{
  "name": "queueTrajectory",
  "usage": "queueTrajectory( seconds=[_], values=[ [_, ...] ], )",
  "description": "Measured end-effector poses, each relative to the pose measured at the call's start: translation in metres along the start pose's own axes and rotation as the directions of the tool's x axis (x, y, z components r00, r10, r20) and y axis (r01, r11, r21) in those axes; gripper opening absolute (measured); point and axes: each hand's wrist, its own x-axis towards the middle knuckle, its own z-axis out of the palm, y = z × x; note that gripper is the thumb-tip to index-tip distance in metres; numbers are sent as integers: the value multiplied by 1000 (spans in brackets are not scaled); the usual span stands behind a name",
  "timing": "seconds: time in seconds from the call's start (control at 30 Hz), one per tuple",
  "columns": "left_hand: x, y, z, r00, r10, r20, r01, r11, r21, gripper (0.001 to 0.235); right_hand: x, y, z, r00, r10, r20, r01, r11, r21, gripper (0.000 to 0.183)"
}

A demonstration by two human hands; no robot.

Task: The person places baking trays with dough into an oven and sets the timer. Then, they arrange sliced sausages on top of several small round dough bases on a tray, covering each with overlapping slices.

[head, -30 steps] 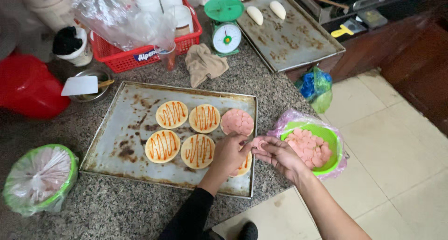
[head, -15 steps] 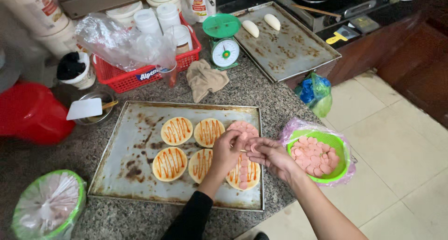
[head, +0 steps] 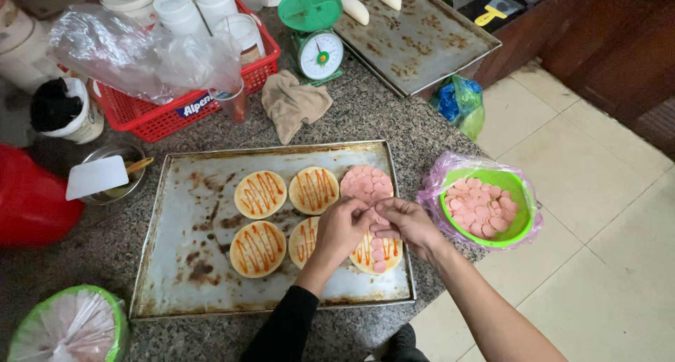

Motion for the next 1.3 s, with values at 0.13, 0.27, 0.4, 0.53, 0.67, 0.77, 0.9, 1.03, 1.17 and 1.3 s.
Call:
queueTrajectory(
  seconds=[0.13, 0.27, 0.4, 0.53, 0.67, 0.77, 0.9, 1.03, 1.17, 1.3],
  values=[
    [-2, -22, -12, 998, -52, -45, 56, 994, 99, 18, -13, -5, -6, 997, 31, -74, -19, 986, 163, 30],
    [-11, -47, -15, 992, -129, -10, 128, 972, 199, 17, -23, -4, -29, 988, 53, -145, -15, 967, 253, 29],
    [-17, -61, 3, 999, 15, 44, -25, 970, 242, 19, -20, 8, -43, 983, 65, -174, -10, 955, 296, 22],
    [-12, -62, 25, 992, 41, 120, -65, 976, 209, 17, -18, 18, -54, 976, 93, -195, -39, 964, 264, 18],
    [-3, -63, 37, 993, 50, 110, -83, 946, 314, 15, -23, 28, -65, 979, 74, -192, -42, 985, 166, 22],
    [-1, -64, 40, 995, -15, 97, -27, 909, 415, 17, -28, 36, -72, 973, 81, -217, -48, 987, 153, 21],
    [0, -65, 42, 997, -13, 74, -21, 896, 443, 20, -25, 45, -75, 968, 96, -232, -48, 978, 202, 19],
    [1, -60, 41, 999, -16, 44, -7, 880, 474, 19, -19, 51, -73, 973, 83, -216, -34, 974, 223, 15],
    [1, -50, 34, 1000, -6, 25, -6, 894, 448, 20, -19, 44, -66, 972, 83, -219, -36, 977, 212, 14],
    [1, -33, 21, 996, 79, 42, -88, 957, 277, 17, -22, 27, -47, 974, 94, -208, -49, 976, 214, 23]
  ],
)
